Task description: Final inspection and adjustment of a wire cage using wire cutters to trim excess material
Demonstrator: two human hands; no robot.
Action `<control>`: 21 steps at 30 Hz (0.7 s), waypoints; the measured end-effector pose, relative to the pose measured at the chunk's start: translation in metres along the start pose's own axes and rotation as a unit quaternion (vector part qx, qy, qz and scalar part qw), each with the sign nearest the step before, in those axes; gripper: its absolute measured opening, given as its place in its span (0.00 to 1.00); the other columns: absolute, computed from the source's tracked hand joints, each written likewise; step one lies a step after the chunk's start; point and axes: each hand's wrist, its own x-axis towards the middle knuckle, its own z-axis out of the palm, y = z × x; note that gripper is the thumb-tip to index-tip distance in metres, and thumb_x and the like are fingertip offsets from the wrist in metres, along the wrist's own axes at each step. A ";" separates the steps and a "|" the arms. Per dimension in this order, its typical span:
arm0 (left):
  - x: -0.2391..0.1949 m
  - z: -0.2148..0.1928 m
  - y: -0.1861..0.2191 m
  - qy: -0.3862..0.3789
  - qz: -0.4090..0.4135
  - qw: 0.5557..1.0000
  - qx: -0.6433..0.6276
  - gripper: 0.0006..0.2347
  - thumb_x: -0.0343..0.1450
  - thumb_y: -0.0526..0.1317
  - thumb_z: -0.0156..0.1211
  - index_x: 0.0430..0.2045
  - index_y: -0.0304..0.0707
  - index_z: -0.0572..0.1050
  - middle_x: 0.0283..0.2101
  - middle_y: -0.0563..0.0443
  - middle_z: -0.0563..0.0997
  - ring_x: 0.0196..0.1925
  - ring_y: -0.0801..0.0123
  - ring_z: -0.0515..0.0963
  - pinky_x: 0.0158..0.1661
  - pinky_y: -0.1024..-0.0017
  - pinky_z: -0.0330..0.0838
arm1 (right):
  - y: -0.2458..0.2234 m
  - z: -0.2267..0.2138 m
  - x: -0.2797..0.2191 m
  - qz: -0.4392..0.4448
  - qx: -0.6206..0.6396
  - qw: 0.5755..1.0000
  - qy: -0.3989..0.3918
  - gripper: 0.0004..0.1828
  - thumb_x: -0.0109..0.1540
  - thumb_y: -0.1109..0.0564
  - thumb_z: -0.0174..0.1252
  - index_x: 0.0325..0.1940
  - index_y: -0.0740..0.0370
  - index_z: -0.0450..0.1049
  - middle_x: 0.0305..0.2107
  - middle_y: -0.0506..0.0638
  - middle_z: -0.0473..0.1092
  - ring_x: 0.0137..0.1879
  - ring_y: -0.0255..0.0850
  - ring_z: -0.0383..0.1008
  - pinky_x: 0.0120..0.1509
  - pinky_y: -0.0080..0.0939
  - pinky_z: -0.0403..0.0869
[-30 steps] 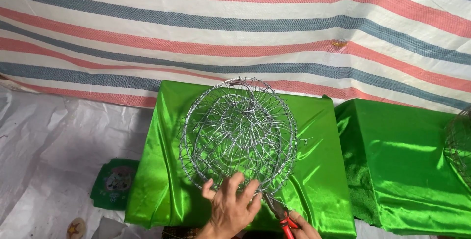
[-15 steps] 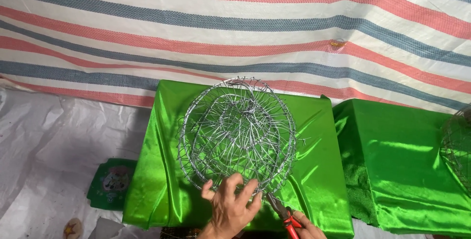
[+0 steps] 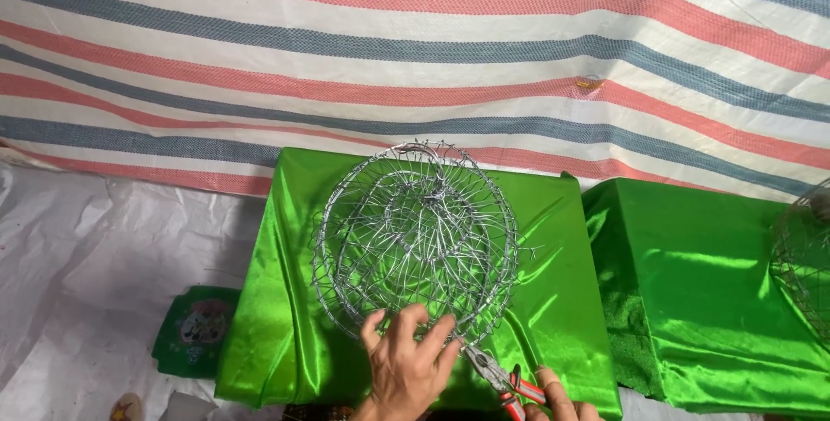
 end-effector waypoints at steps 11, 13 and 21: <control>-0.002 -0.009 0.011 -0.055 -0.070 0.993 -0.073 0.14 0.57 0.38 0.75 0.35 0.47 0.83 0.40 0.50 0.67 0.37 0.68 0.74 0.57 0.46 0.53 | 0.034 -0.014 0.013 -0.034 0.066 0.997 -0.029 0.26 0.44 0.44 0.74 0.47 0.45 0.82 0.21 0.37 0.78 0.19 0.28 0.60 0.25 0.28 0.67; -0.002 -0.009 0.010 -0.064 -0.072 0.992 -0.087 0.13 0.58 0.39 0.75 0.36 0.48 0.83 0.40 0.50 0.68 0.36 0.67 0.73 0.56 0.47 0.54 | 0.051 -0.011 0.012 -0.046 0.061 0.996 -0.048 0.23 0.48 0.44 0.71 0.47 0.45 0.82 0.27 0.37 0.80 0.19 0.27 0.63 0.25 0.27 0.68; -0.005 0.000 0.012 -0.071 -0.064 0.988 -0.124 0.10 0.61 0.36 0.73 0.34 0.48 0.85 0.40 0.49 0.70 0.27 0.70 0.74 0.49 0.54 0.62 | 0.065 0.000 0.000 -0.002 0.097 0.991 -0.097 0.23 0.45 0.48 0.73 0.45 0.44 0.83 0.27 0.38 0.83 0.21 0.26 0.73 0.31 0.28 0.73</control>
